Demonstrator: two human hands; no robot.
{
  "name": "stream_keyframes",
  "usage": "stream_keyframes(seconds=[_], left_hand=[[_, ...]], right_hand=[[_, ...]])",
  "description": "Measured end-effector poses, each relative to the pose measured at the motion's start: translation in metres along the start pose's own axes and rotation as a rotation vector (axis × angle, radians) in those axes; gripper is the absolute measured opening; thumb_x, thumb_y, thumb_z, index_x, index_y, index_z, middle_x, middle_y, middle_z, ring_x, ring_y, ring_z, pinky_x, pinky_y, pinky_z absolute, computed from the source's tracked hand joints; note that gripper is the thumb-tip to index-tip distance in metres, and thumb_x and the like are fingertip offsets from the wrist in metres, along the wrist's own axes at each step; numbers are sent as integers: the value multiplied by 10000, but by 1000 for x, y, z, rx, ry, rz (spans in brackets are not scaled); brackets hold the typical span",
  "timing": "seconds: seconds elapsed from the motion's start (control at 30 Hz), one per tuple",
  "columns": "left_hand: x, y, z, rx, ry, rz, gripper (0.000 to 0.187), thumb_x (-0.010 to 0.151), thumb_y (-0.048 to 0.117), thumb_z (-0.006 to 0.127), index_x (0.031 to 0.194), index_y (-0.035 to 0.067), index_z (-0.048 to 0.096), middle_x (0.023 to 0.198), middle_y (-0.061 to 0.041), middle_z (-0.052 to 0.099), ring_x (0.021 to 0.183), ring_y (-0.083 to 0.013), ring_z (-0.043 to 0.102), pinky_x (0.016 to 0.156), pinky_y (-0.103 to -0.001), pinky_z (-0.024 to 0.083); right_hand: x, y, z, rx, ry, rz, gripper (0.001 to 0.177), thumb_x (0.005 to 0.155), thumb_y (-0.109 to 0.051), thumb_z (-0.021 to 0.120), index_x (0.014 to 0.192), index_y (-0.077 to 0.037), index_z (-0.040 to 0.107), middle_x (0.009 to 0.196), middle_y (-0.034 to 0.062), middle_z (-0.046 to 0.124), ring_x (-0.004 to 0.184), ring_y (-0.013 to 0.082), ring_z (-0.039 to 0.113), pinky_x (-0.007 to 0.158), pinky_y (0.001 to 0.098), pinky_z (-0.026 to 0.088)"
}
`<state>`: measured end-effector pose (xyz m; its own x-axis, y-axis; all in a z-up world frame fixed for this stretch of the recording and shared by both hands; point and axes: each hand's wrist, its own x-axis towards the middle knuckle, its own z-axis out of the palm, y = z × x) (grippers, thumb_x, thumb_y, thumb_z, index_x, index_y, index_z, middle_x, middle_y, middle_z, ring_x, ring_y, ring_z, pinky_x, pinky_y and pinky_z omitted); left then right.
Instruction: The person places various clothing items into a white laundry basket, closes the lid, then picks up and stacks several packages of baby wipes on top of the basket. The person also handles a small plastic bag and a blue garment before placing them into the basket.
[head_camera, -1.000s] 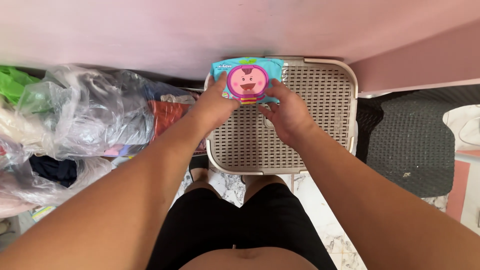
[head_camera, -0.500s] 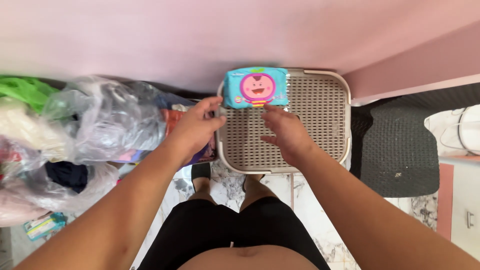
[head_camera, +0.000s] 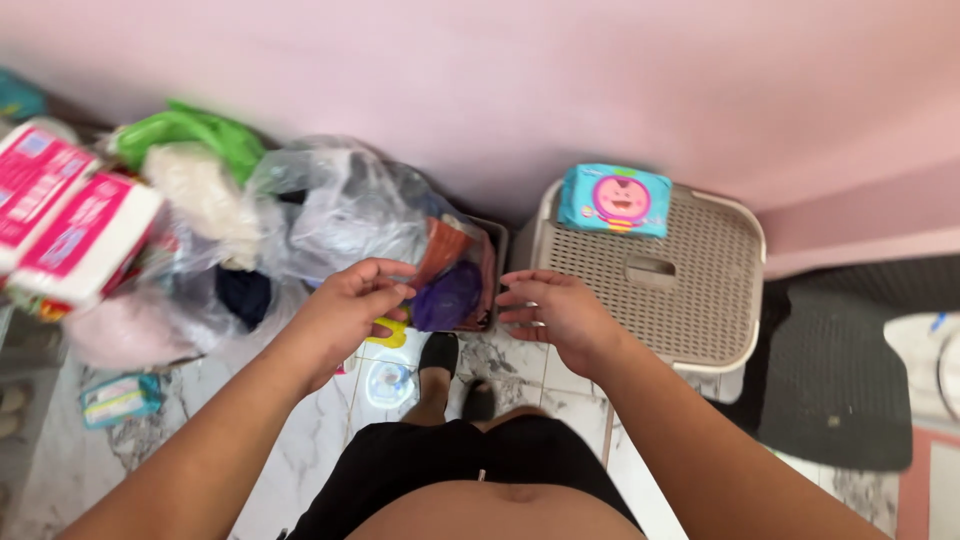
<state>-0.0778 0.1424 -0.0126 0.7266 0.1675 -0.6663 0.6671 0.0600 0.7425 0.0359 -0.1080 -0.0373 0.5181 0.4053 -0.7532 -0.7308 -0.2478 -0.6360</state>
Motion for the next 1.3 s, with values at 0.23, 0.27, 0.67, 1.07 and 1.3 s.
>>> stream_keyframes(seconds=[0.23, 0.27, 0.67, 1.07, 1.3], left_hand=[[-60, -55, -21, -205, 158, 88, 363, 936, 158, 584, 1293, 160, 650, 1172, -31, 720, 958, -162, 679, 801, -330, 541], [-68, -61, -24, -229, 162, 107, 370, 933, 153, 578, 1297, 165, 649, 1175, -25, 719, 953, -164, 672, 799, -327, 542], [-158, -119, -97, -502, 403, 191, 437, 912, 83, 587, 1345, 135, 600, 1180, -72, 660, 941, -198, 682, 790, -361, 563], [-259, -209, -267, -355, 505, 112, 393, 904, 109, 601, 1294, 133, 646, 1094, -26, 670, 945, -165, 711, 800, -334, 565], [-284, -240, -357, -355, 583, 103, 340, 919, 79, 567, 1247, 95, 653, 1115, -48, 712, 945, -175, 703, 797, -332, 562]], right_hand=[[-11, -6, 43, -102, -133, -19, 271, 909, -181, 643, 1156, -72, 661, 1009, 79, 724, 934, 217, 708, 813, 386, 574], [-12, -6, 47, -118, -146, -30, 272, 915, -190, 641, 1160, -74, 666, 1018, 72, 725, 927, 208, 703, 812, 378, 574], [-39, 2, 152, -298, -291, -75, 317, 927, -212, 620, 1204, -61, 653, 1067, 98, 736, 924, 201, 691, 802, 363, 570], [-34, 59, 395, -263, -467, -116, 493, 962, -291, 548, 1384, -37, 557, 1299, 124, 666, 1045, 262, 678, 888, 414, 561], [-43, 75, 495, -256, -484, -111, 537, 974, -362, 520, 1400, -35, 531, 1347, 126, 645, 1104, 281, 668, 932, 446, 554]])
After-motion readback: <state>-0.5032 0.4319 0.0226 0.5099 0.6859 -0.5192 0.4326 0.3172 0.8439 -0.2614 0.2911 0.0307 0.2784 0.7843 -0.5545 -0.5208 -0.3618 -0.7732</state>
